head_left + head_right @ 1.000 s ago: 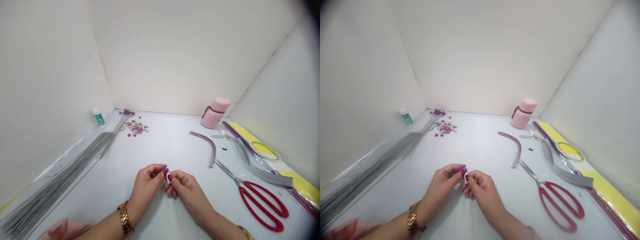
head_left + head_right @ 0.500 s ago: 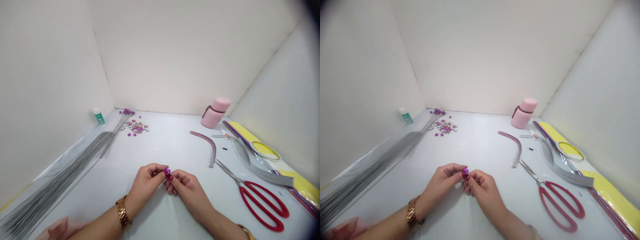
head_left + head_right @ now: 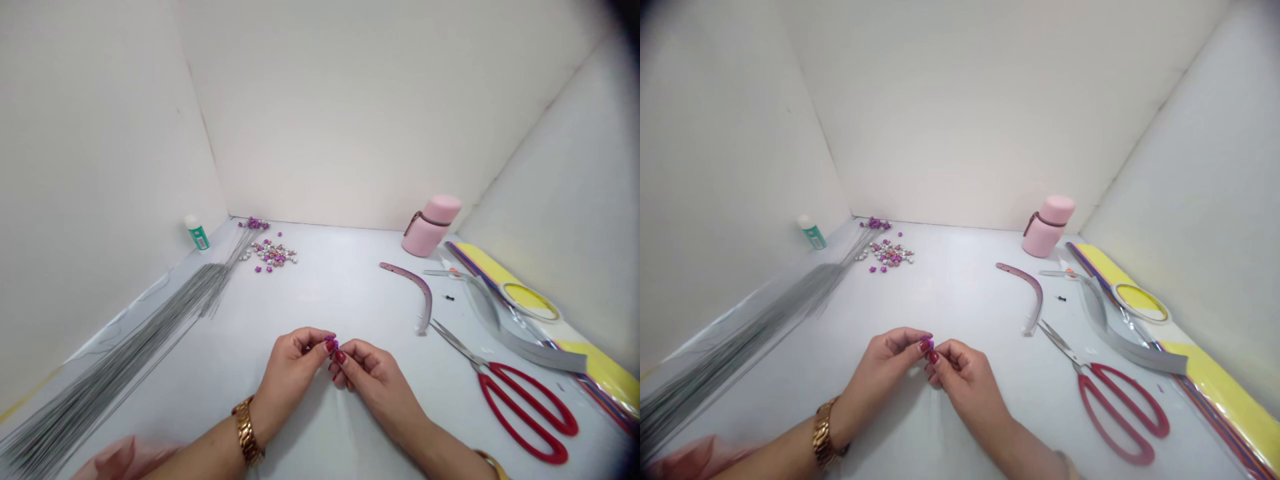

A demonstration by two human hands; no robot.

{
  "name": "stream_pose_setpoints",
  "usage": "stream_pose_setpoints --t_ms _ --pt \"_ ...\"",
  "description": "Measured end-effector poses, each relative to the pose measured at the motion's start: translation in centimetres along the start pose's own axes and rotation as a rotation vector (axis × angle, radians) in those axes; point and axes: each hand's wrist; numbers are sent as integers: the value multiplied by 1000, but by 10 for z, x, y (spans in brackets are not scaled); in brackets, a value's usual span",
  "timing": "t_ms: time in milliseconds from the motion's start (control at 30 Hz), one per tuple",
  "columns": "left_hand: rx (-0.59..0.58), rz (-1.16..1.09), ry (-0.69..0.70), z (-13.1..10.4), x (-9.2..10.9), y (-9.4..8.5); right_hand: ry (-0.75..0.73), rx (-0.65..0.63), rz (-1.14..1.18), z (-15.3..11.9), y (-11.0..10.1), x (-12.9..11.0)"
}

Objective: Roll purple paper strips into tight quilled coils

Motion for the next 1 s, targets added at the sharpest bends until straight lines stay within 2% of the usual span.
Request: stream_pose_setpoints --t_ms 133,267,467,567,633,800,1000 --pt "-21 44 17 0 -1 -1 -34 41 -41 1 -1 1" --pt "-25 69 70 0 0 -1 -84 30 -89 1 -3 -1" --pt "-12 -51 -27 0 1 1 -118 32 -82 0 -3 -2" --pt "-9 -147 -56 1 -2 1 -52 6 20 1 -3 -2" --pt "-57 -223 -59 2 -4 2 26 -39 133 2 -3 -3" --pt "-290 -415 -95 2 -4 4 153 -118 360 4 -4 -4" --pt "-292 -408 -50 3 -4 5 157 -132 412 4 -4 -4"
Point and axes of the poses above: each hand's wrist, its own z-axis towards the middle knuckle, its own y-axis out of the palm, x = y × z
